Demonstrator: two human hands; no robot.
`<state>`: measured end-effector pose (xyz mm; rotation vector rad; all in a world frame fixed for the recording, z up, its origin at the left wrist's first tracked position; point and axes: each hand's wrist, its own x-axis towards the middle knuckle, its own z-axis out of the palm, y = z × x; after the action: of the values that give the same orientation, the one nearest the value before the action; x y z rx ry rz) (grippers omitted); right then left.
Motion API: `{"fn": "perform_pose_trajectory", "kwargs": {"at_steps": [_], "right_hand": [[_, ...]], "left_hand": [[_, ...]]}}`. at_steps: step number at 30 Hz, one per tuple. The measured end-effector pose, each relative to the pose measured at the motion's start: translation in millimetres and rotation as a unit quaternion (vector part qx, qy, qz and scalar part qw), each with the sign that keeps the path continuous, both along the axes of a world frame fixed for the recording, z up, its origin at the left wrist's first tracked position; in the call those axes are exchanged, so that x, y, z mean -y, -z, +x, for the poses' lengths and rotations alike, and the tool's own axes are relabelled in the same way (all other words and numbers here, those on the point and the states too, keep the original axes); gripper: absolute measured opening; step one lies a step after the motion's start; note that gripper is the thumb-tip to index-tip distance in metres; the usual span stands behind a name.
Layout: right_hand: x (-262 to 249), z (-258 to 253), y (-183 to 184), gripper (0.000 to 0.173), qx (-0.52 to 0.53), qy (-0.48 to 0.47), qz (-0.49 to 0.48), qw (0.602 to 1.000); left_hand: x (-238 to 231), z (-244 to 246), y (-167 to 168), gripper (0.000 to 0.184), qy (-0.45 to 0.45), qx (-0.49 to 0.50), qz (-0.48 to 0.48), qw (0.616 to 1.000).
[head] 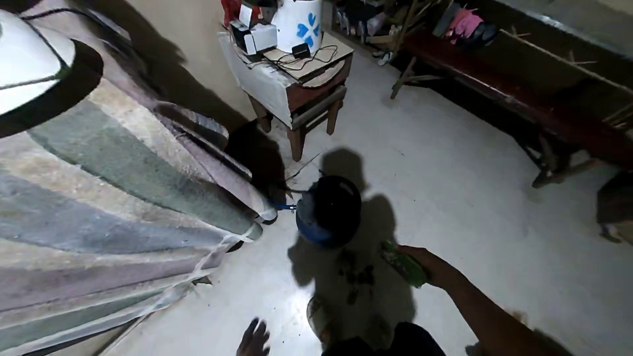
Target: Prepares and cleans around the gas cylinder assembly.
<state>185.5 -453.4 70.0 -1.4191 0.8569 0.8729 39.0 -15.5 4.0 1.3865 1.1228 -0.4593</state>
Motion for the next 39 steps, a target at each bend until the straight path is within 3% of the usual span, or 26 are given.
{"fn": "perform_pose_trajectory", "kwargs": {"at_steps": [4, 7, 11, 15, 18, 26, 31, 35, 39], "right_hand": [[23.9, 52.7, 38.5, 0.05, -0.014, -0.018, -0.051, 0.998], [36.4, 98.0, 74.0, 0.046, -0.004, -0.004, -0.027, 1.0], [31.2, 165.2, 128.5, 0.035, 0.026, 0.002, -0.001, 1.0], [19.7, 226.0, 173.1, 0.046, 0.059, -0.082, -0.063, 0.993], [17.8, 256.4, 182.7, 0.046, 0.082, -0.089, -0.023, 0.992], [30.9, 272.9, 184.5, 0.038, 0.063, -0.103, 0.146, 0.982], [33.1, 289.1, 190.3, 0.041, 0.079, -0.194, 0.177, 0.962], [25.2, 306.8, 184.8, 0.047, 0.114, -0.333, 0.13, 0.927], [2.4, 311.0, 180.9, 0.034, 0.171, -0.355, 0.082, 0.915]], "left_hand": [[71.8, 131.2, -14.2, 0.053, -0.059, 0.082, 0.004, 0.995], [127.6, 202.9, -15.9, 0.06, -0.086, 0.116, 0.038, 0.989], [193.0, 258.0, 23.9, 0.069, -0.108, 0.116, 0.159, 0.975], [219.9, 270.9, 63.0, 0.056, -0.078, 0.058, 0.376, 0.922], [226.9, 276.1, 64.8, 0.052, -0.087, 0.036, 0.428, 0.899], [229.2, 281.3, 59.2, 0.053, -0.126, 0.009, 0.442, 0.888], [229.4, 285.0, 54.2, 0.05, -0.146, -0.025, 0.413, 0.898], [228.1, 285.6, 54.8, 0.048, -0.142, -0.031, 0.406, 0.902], [227.7, 285.1, 57.3, 0.047, -0.145, -0.017, 0.405, 0.902]]}}
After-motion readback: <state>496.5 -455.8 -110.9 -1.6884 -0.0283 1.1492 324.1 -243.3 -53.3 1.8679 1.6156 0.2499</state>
